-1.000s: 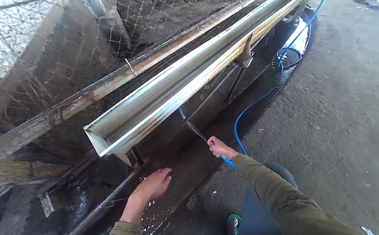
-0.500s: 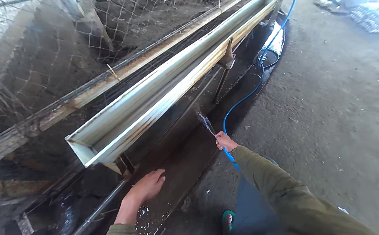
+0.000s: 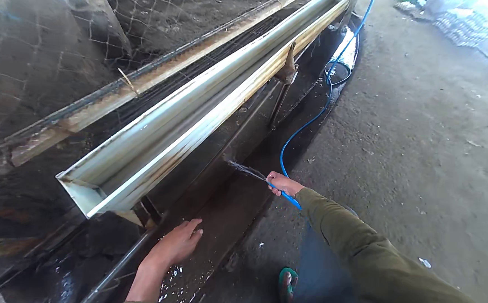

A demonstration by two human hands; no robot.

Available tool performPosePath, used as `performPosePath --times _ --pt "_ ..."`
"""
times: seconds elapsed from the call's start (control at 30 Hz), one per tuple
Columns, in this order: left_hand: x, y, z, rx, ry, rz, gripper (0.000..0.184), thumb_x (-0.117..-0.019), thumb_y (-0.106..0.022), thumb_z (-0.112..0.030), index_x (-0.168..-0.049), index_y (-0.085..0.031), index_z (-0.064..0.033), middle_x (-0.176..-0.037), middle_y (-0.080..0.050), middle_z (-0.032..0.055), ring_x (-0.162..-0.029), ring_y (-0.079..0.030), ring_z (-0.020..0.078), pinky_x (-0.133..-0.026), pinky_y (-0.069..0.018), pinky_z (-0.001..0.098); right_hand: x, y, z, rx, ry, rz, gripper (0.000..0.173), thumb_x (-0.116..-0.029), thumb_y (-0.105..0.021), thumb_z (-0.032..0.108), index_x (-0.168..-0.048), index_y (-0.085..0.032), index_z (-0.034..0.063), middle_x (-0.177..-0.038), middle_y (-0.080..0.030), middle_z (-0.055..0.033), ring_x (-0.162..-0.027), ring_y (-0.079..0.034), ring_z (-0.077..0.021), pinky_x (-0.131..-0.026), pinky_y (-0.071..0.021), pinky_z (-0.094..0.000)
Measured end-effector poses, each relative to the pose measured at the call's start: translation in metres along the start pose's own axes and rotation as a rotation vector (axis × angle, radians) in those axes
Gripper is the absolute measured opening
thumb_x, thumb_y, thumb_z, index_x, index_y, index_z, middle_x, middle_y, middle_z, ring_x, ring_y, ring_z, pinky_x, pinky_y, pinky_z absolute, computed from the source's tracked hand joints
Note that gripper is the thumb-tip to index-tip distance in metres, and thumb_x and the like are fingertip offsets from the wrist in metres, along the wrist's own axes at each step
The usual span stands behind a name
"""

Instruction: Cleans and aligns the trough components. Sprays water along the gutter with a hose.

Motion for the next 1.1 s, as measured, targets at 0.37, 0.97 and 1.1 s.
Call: performPosePath --times 0.37,0.97,1.1 --pt "-0.004 0.001 -0.002 0.001 0.001 -0.013 0.051 -0.1114 -0.041 -0.036 -0.157 -0.041 -0.0119 -0.151 -0.05 0.0211 -0.138 -0.052 0.036 -0.116 -0.0381 0.054 -0.013 0.066 0.016 -0.382 0.072 -0.317 0.019 -0.1131 -0.039 0.02 -0.127 -0.04 0.0071 -0.069 -0.044 -0.0013 -0.042 -0.041 -0.0076 -0.039 -0.0386 -0.021" --pt "-0.003 -0.003 0.002 -0.009 -0.006 -0.012 0.053 -0.1111 -0.042 -0.035 -0.156 -0.041 -0.0082 -0.148 -0.053 0.0226 -0.136 -0.054 0.0366 -0.117 -0.0376 0.054 0.003 0.158 0.029 -0.525 0.192 -0.482 0.024 -0.113 -0.038 0.023 -0.128 -0.045 0.0059 -0.069 -0.045 -0.0014 -0.042 -0.039 -0.006 -0.039 -0.035 -0.0192" --pt "0.0 -0.003 0.001 -0.002 -0.009 -0.021 0.053 -0.1109 -0.043 -0.035 -0.156 -0.041 -0.0086 -0.148 -0.054 0.0229 -0.136 -0.054 0.0372 -0.116 -0.0381 0.0539 0.006 0.167 0.028 -0.559 0.19 -0.52 0.025 -0.1132 -0.037 0.024 -0.129 -0.046 0.0069 -0.069 -0.045 -0.0011 -0.042 -0.037 -0.0055 -0.038 -0.0339 -0.0189"
Point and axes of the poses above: each hand's wrist, its own x-axis away from the middle knuckle, its own y-axis out of the back of the hand, z = x × y, the point moved 9 cm from there along -x, towards the middle knuckle
